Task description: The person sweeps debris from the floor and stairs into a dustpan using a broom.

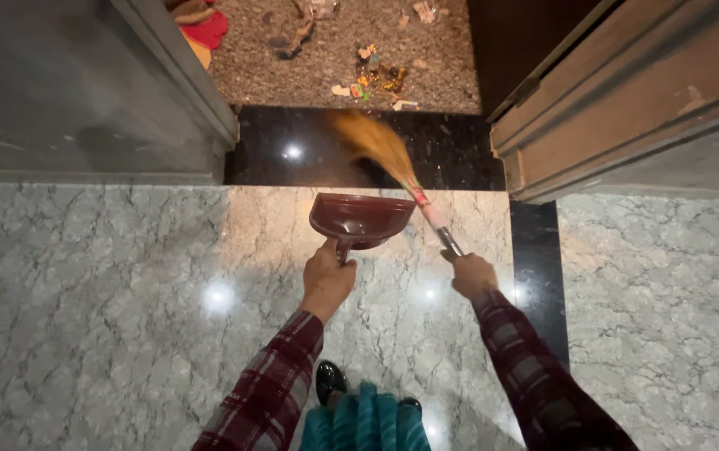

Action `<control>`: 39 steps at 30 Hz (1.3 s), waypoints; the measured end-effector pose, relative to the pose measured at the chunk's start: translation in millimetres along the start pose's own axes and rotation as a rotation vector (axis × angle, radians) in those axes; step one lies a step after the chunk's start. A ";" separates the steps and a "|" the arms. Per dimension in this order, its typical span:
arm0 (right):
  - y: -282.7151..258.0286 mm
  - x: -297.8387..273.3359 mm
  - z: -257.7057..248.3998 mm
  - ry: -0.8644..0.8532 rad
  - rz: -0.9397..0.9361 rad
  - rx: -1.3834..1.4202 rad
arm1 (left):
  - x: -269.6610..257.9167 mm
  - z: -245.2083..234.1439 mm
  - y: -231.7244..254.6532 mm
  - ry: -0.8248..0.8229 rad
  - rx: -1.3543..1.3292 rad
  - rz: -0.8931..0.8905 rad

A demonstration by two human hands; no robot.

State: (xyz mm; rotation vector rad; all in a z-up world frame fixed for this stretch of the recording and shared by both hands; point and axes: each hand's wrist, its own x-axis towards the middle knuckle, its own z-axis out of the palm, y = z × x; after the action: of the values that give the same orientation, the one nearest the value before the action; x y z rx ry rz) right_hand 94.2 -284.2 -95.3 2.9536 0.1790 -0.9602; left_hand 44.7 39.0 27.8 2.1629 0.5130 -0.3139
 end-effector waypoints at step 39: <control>0.3 68.5 52.8 0.058 0.403 1.077 | 84.5 -10.0 54.7 0.021 0.010 -0.068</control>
State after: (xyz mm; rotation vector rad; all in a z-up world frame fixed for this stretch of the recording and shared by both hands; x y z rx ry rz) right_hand 118.5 -281.1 -178.3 3.6122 -1.2694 -1.1359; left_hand 145.3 38.5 38.5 2.1642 0.5986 -0.3316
